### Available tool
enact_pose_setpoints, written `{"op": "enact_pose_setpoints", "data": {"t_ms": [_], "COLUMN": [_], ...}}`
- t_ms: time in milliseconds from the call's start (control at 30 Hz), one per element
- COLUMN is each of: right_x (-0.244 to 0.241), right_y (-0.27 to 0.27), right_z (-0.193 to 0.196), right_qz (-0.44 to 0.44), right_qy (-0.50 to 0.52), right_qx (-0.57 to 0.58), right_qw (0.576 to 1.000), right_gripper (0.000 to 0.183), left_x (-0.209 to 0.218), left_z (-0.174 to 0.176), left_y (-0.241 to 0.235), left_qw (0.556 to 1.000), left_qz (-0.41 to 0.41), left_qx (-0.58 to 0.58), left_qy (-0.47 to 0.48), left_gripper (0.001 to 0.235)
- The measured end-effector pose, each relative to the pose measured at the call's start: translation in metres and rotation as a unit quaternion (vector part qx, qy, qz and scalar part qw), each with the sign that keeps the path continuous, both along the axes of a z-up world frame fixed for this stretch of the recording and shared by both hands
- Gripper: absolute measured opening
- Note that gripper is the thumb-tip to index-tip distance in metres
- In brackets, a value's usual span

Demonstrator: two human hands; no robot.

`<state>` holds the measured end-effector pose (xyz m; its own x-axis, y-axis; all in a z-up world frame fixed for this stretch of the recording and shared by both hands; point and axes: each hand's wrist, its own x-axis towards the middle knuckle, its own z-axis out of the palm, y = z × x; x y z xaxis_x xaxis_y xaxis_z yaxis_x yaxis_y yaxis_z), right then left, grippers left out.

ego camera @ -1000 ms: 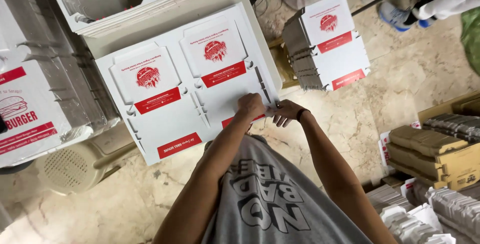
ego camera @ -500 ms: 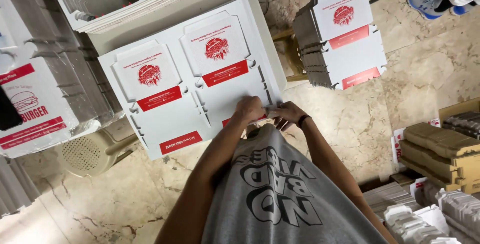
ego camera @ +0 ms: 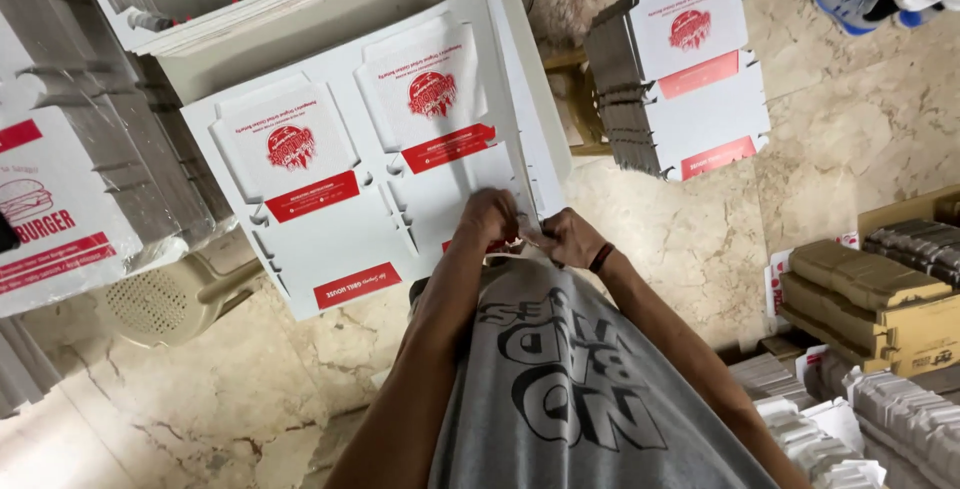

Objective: Removing excess perforated cardboard pieces from flat pizza box templates and stacking the cleaned sheets.

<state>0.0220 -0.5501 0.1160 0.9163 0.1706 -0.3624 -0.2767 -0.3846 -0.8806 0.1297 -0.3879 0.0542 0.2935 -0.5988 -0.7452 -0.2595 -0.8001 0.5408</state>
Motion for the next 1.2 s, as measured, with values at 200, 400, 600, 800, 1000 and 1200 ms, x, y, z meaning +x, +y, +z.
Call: {"op": "enact_pose_setpoints", "data": {"t_ms": [200, 400, 600, 800, 1000, 1200], "right_x": [0.041, -0.015, -0.018, -0.03, -0.021, -0.034], "right_y": [-0.024, -0.018, 0.097, 0.182, 0.176, 0.193], "right_z": [0.03, 0.019, -0.002, -0.048, -0.039, -0.037], "right_qz": [-0.035, -0.17, -0.182, -0.43, -0.482, -0.429], "right_qy": [0.323, 0.429, 0.329, 0.284, 0.221, 0.12], "right_qx": [0.053, 0.091, 0.064, 0.228, 0.194, 0.019], "right_qw": [0.944, 0.882, 0.924, 0.826, 0.825, 0.895], "right_gripper": [0.043, 0.072, 0.066, 0.033, 0.037, 0.042], "left_x": [0.025, 0.026, 0.025, 0.049, 0.059, 0.06], "left_z": [0.016, 0.062, 0.042, 0.05, 0.056, 0.05], "left_y": [-0.006, 0.009, 0.089, 0.097, 0.096, 0.098], "left_qw": [0.999, 0.999, 0.946, 0.963, 0.971, 0.972], "left_qz": [0.03, -0.029, -0.315, -0.262, -0.233, -0.235], "left_qx": [-0.023, -0.038, 0.042, 0.061, 0.053, 0.007], "left_qy": [0.0, -0.021, -0.071, -0.008, 0.023, 0.013], "left_gripper": [0.022, 0.022, 0.028, 0.014, 0.023, 0.022]}}
